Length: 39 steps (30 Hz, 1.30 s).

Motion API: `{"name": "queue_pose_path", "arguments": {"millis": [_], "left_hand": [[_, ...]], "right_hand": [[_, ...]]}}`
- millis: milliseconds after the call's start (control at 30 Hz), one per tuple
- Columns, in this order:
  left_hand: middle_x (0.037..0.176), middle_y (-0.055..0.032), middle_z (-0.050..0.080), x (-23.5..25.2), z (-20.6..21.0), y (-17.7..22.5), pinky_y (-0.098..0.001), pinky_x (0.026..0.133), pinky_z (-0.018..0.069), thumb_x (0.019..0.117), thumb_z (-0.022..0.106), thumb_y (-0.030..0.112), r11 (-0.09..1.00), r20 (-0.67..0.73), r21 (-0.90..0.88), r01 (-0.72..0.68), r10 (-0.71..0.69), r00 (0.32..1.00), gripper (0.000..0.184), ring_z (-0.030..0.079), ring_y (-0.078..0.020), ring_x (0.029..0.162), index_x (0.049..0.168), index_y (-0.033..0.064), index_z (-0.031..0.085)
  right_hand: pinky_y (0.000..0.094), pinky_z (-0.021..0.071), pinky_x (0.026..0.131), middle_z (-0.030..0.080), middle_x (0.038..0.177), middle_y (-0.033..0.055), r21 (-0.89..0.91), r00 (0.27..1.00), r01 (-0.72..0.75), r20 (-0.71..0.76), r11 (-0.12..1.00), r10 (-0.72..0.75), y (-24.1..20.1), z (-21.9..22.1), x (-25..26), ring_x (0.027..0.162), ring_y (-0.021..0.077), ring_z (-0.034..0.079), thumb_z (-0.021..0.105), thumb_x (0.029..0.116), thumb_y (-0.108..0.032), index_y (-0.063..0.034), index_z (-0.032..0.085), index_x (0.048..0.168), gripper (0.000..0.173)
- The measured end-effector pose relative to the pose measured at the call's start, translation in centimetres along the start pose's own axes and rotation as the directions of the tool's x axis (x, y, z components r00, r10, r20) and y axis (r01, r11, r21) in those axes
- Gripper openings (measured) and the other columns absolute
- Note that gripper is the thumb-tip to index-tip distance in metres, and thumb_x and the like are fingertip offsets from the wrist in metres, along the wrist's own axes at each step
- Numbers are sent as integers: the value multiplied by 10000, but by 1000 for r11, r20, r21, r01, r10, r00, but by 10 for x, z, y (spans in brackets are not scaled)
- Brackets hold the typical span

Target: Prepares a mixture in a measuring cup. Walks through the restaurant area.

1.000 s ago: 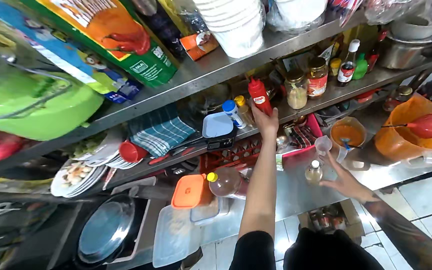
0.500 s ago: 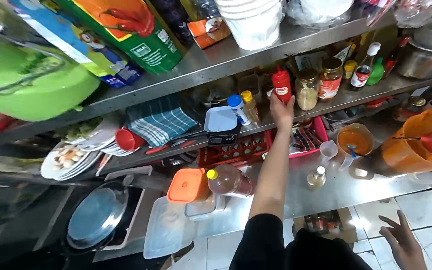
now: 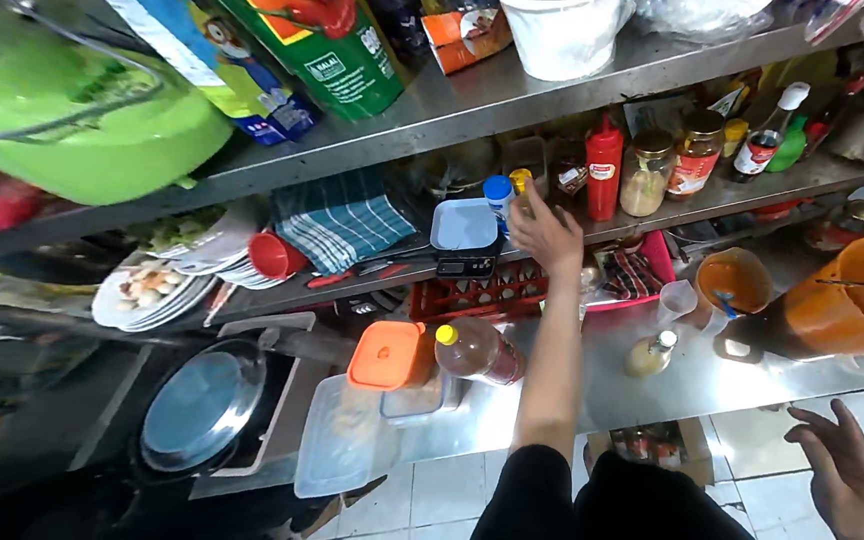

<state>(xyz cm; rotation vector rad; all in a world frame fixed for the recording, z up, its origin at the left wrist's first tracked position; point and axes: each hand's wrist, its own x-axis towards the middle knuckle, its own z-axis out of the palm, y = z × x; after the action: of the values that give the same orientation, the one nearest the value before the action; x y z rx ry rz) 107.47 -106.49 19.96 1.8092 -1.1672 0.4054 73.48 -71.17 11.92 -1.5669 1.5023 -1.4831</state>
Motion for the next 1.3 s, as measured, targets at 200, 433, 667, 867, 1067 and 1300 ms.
{"name": "queue_pose_path", "arguments": {"millis": [200,433,667,867,1067,1300], "left_hand": [[1482,-202,458,3,-9,-29,-583,977,415,888,731,360,993,121,89,-76,65,990,510,455,-432,1308,1362,220,607],[1281,-155,651,-7,-16,-41,-523,1061,432,954,707,306,954,99,-276,-116,149,984,450,569,-333,1258,1310,59,590],[1293,-173,598,-3,-122,-18,-496,941,572,964,712,213,-70,473,-878,473,27,881,860,667,-282,1086,1586,183,119],[1170,-106,665,16,-203,9,-402,897,597,1079,473,428,-293,645,-723,626,40,763,383,691,-225,1035,1332,142,494],[1153,-78,683,54,-262,42,-371,928,586,1096,377,481,-147,583,-800,582,40,811,458,687,-180,1054,1294,111,562],[1199,-114,657,46,-311,66,-402,867,596,1099,434,398,78,370,-928,363,93,924,399,684,-215,1000,1370,112,500]], "right_hand": [[272,601,811,718,1198,-19,97,995,84,45,992,-89,-15,27,8,879,115,707,575,1053,-253,-288,380,1591,573],[272,600,789,722,1197,-10,145,991,103,66,984,-113,-22,35,-3,857,120,704,576,1051,-245,-293,404,1581,559],[264,600,829,727,1193,-14,180,991,65,101,981,-85,-21,37,-6,889,104,709,600,1044,-269,-248,430,1566,550],[259,594,833,731,1187,-4,209,974,110,174,972,-147,-22,42,-4,890,93,707,586,1051,-281,-240,444,1560,530],[250,589,841,735,1193,-8,261,963,90,223,961,-151,-21,30,-9,911,83,704,598,1043,-293,-223,484,1536,511],[271,600,844,739,1183,12,291,964,52,236,955,-124,-1,-19,-23,928,119,715,605,1033,-277,-197,520,1511,493]]}}
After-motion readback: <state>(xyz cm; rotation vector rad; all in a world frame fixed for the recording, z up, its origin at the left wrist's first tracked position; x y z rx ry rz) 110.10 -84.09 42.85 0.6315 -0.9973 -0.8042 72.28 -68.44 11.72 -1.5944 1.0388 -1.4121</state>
